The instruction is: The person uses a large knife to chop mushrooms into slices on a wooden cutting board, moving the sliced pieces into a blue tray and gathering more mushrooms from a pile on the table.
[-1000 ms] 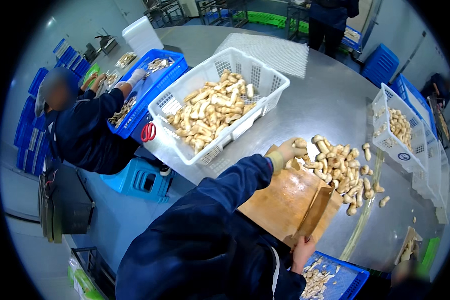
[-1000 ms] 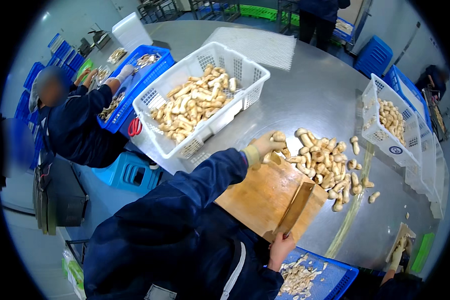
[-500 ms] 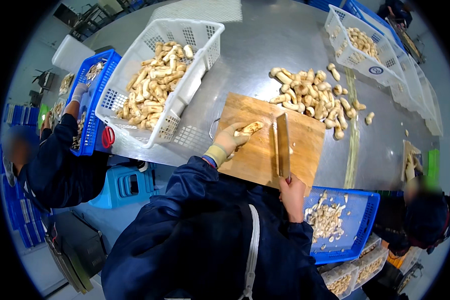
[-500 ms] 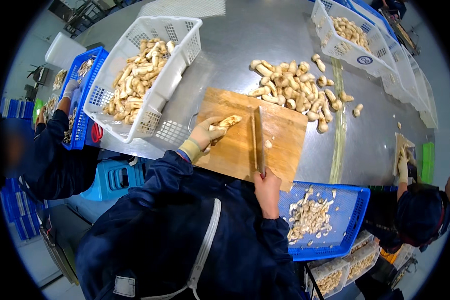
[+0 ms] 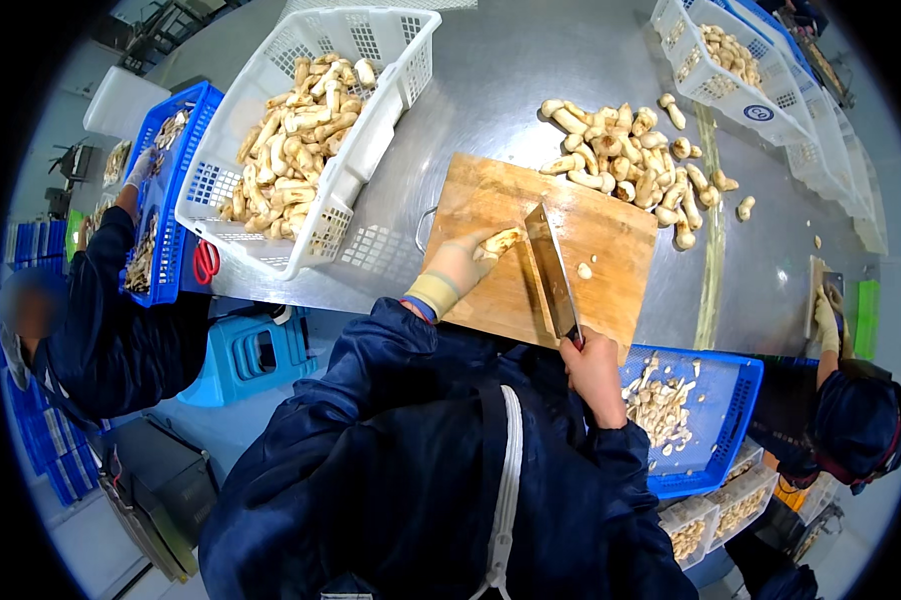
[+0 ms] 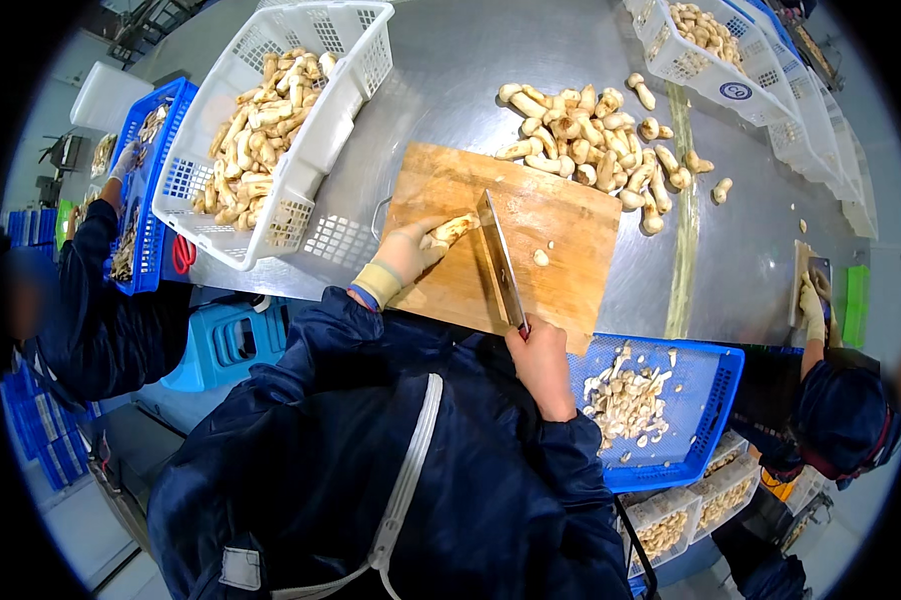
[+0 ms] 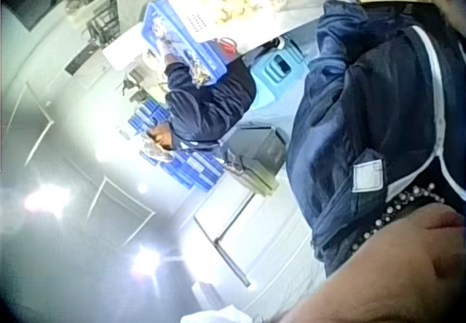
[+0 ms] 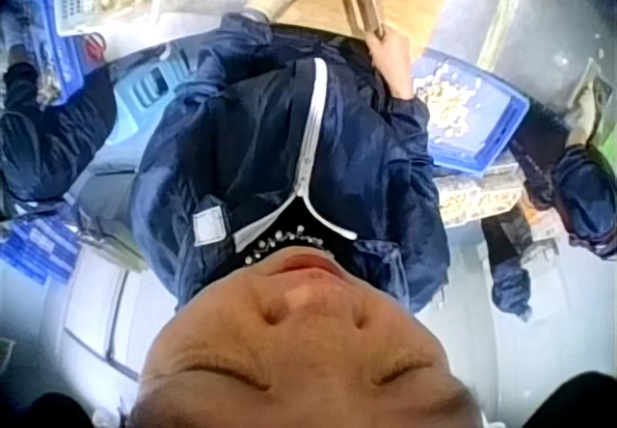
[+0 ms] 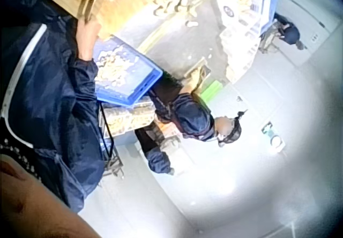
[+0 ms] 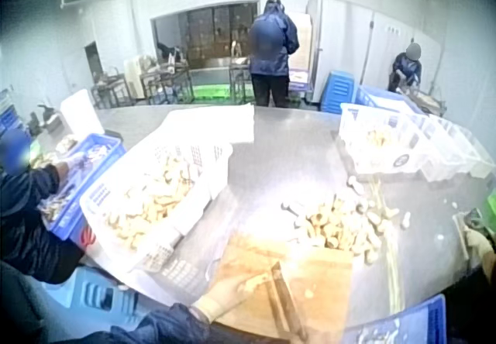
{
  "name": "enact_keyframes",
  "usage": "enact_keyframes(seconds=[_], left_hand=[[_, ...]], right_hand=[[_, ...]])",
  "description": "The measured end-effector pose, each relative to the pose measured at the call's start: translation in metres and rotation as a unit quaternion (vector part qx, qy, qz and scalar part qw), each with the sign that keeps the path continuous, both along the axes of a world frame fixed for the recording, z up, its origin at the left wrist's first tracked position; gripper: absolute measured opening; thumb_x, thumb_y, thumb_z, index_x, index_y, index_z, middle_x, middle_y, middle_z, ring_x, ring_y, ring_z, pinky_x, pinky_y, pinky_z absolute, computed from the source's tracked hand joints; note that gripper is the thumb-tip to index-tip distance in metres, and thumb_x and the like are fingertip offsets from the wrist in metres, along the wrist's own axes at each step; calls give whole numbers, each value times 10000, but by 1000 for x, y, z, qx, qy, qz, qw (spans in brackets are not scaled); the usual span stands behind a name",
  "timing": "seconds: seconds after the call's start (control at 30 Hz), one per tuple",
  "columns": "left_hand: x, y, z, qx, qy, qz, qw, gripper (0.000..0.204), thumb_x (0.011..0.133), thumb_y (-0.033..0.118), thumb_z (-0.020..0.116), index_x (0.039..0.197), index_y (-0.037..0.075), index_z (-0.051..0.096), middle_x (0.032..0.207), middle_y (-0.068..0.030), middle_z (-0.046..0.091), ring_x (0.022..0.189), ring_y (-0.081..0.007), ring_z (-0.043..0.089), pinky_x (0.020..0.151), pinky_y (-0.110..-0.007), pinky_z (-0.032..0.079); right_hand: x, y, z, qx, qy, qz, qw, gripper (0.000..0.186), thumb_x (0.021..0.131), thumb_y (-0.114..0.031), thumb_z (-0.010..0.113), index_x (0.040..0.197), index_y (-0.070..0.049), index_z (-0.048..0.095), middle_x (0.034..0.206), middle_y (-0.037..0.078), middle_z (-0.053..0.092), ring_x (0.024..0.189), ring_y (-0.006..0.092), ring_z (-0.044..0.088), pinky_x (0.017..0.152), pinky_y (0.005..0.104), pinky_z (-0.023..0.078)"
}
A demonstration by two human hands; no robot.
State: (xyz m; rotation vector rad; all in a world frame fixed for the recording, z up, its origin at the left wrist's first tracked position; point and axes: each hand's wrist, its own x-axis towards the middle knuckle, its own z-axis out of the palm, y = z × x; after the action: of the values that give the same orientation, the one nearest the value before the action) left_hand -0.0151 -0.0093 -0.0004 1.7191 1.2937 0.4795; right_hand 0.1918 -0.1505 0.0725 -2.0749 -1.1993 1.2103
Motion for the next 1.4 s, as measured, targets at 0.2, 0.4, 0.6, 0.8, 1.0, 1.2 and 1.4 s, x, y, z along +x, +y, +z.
enact_keyframes(seconds=[0.2, 0.4, 0.6, 0.8, 1.0, 1.2, 1.4], left_hand=[[-1, 12, 11, -177, -101, 43, 978, 404, 854, 151, 623, 1224, 23, 521, 872, -61, 620, 725, -127, 605, 610, -252, 487], [-22, -13, -12, -595, -536, 37, 598, 378, 948, 275, 474, 1262, 64, 461, 1063, -74, 571, 660, -124, 573, 568, -249, 494], [23, -32, 24, -320, -228, 145, 908, 425, 879, 234, 618, 1219, 16, 484, 838, -71, 635, 603, -129, 555, 534, -236, 433], [40, -29, 9, -207, -56, 167, 962, 375, 831, 263, 677, 1056, -8, 547, 729, -77, 628, 609, -111, 600, 482, -242, 448], [42, -19, 0, -269, -64, 176, 945, 277, 841, 248, 674, 954, 30, 544, 774, -76, 628, 611, -112, 593, 473, -242, 453], [40, -18, 4, -338, -143, 191, 910, 275, 843, 221, 676, 993, 47, 525, 768, -62, 616, 637, -131, 588, 509, -260, 466], [63, -14, 16, -299, -82, 179, 934, 296, 827, 178, 676, 1015, 5, 527, 829, -80, 617, 701, -139, 610, 577, -282, 494]], right_hand=[[-18, 45, -33, 153, -129, 41, 979, 223, 788, -146, 541, 786, 67, 604, 638, 262, 580, 595, 398, 601, 593, 442, 479], [-20, 38, -27, 50, -1, -46, 998, 243, 788, -176, 555, 797, 61, 606, 645, 252, 587, 640, 406, 603, 618, 448, 484], [-27, 20, -10, 80, -77, 40, 993, 210, 787, -161, 571, 789, 45, 611, 699, 265, 596, 701, 429, 597, 661, 467, 481], [-21, 17, -12, 93, -73, 27, 993, 230, 786, -170, 582, 785, 59, 592, 659, 261, 574, 654, 420, 588, 619, 449, 461], [-22, 18, -6, 100, -52, 51, 992, 223, 775, -106, 561, 941, 35, 609, 745, 271, 603, 718, 431, 597, 671, 473, 474], [-7, 21, -13, 88, 16, 23, 996, 324, 781, -134, 586, 1074, 3, 611, 675, 223, 588, 636, 342, 608, 610, 387, 469], [-9, 18, -3, 110, -28, 40, 993, 310, 790, -109, 548, 1075, 10, 574, 740, 268, 600, 706, 435, 590, 661, 489, 468]])
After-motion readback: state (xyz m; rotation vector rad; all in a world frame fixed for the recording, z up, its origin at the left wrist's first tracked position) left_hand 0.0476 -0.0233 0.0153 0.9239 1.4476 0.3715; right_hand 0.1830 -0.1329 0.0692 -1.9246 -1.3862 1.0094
